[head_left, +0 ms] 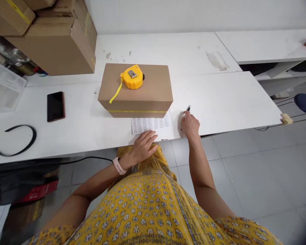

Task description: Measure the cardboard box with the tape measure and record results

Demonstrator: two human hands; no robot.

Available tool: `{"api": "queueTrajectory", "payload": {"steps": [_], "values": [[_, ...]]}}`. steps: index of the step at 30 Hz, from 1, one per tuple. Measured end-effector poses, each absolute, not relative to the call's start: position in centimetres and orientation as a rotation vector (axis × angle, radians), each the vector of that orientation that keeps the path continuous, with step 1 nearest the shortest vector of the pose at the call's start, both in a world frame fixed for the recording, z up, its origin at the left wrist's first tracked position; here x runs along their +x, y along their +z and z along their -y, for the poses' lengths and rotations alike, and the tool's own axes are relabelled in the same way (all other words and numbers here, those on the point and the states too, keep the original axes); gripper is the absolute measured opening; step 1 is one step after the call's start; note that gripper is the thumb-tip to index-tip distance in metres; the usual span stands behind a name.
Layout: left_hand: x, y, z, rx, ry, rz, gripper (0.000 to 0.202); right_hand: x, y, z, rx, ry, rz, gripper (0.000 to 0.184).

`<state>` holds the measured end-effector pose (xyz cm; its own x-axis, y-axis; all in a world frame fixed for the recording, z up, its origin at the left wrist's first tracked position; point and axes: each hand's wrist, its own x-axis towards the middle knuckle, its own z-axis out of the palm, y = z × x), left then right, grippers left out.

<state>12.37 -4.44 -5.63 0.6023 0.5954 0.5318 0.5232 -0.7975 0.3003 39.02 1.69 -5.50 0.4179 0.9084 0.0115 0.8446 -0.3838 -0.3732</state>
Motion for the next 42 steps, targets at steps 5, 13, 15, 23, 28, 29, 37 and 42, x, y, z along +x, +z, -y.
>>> {"api": "queueTrajectory", "payload": {"steps": [5,13,15,23,28,29,37,42], "values": [[11.6,-8.4,6.0,2.805,0.515,-1.048,0.057,40.8,-4.3,1.6,-1.622,0.662,0.959,0.033],[12.7,-8.2,5.9,2.909,0.355,-1.129,0.050,36.9,-0.5,7.6,-1.122,0.762,0.846,0.036],[13.0,-8.1,5.9,2.902,0.354,-1.134,0.047,34.7,-1.2,7.4,-1.118,0.912,0.841,0.049],[14.0,-8.4,6.0,2.912,0.393,-1.161,0.047,30.2,-5.4,3.4,-1.276,1.280,0.984,0.050],[14.3,-9.4,5.8,2.929,0.422,-1.145,0.046,30.6,-6.6,1.9,-1.404,1.013,1.078,0.040],[14.2,-9.5,5.7,2.924,0.437,-1.135,0.045,30.7,-6.7,1.8,-1.391,1.004,1.095,0.038],[13.5,-9.2,4.8,2.931,0.604,-1.117,0.037,30.2,-7.6,2.0,-1.426,0.941,1.126,0.034],[13.5,-9.6,4.8,2.953,0.610,-1.111,0.037,29.5,-8.0,2.0,-1.484,0.861,1.185,0.034]]}}
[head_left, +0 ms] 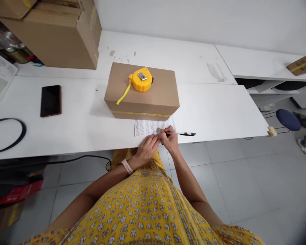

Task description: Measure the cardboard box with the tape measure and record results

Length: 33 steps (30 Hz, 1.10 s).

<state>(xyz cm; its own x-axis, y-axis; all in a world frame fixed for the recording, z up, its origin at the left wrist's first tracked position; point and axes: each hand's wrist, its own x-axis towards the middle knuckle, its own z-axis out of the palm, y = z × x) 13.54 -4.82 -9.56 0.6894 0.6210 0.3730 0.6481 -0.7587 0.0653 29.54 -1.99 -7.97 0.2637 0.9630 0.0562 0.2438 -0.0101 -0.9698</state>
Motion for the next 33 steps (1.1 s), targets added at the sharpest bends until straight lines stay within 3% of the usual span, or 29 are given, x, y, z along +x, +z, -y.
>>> {"api": "queueTrajectory", "payload": {"steps": [33], "values": [[13.40,-10.32,4.93,-2.829,-0.652,1.033,0.038,29.73,-7.94,2.04,-1.539,0.824,1.277,0.034]]}}
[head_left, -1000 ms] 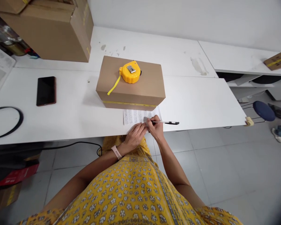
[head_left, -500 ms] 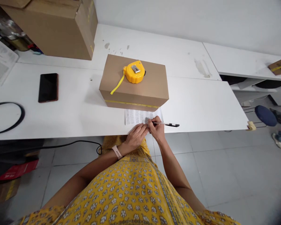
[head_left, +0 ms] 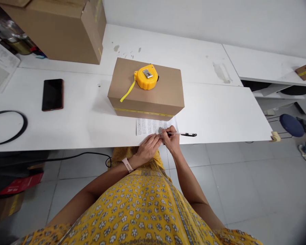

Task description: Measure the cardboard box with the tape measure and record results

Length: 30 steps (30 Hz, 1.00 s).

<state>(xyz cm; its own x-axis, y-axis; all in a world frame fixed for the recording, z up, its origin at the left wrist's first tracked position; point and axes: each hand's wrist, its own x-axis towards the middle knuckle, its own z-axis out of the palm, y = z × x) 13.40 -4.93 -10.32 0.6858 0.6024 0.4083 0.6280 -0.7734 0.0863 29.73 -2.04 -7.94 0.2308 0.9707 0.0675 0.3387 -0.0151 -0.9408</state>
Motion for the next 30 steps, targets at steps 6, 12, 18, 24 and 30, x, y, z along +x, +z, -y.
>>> {"api": "queueTrajectory", "payload": {"steps": [6,12,18,24,30], "values": [[13.34,-10.22,4.97,-2.844,-0.614,1.060,0.038,29.70,-7.70,1.97,-1.533,0.810,1.282,0.034],[13.42,-10.25,4.99,-2.810,-0.663,1.050,0.037,29.75,-8.10,1.95,-1.518,0.816,1.282,0.031],[13.45,-10.42,4.99,-2.793,-0.647,1.045,0.036,29.81,-8.14,1.88,-1.503,0.796,1.287,0.029],[13.49,-10.35,4.96,-2.773,-0.653,1.039,0.036,29.78,-8.08,2.02,-1.524,0.777,1.250,0.028],[13.56,-10.47,4.92,-2.768,-0.662,1.043,0.035,29.87,-8.13,2.06,-1.530,0.753,1.250,0.028]]}}
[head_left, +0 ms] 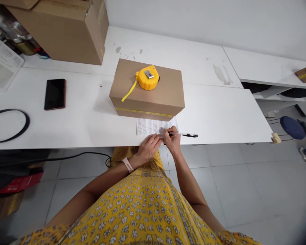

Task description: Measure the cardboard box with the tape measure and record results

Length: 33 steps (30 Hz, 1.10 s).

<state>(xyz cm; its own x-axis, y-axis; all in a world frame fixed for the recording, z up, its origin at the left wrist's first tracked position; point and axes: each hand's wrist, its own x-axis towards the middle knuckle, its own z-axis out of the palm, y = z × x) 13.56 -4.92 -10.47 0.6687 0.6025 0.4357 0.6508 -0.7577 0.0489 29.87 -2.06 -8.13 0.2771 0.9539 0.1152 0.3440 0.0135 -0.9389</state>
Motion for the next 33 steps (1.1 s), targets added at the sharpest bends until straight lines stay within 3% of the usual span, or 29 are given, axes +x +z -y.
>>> {"api": "queueTrajectory", "payload": {"steps": [33], "values": [[13.60,-10.92,4.92,-2.788,-0.689,1.059,0.037,29.91,-8.09,1.74,-1.531,0.742,1.239,0.028]]}}
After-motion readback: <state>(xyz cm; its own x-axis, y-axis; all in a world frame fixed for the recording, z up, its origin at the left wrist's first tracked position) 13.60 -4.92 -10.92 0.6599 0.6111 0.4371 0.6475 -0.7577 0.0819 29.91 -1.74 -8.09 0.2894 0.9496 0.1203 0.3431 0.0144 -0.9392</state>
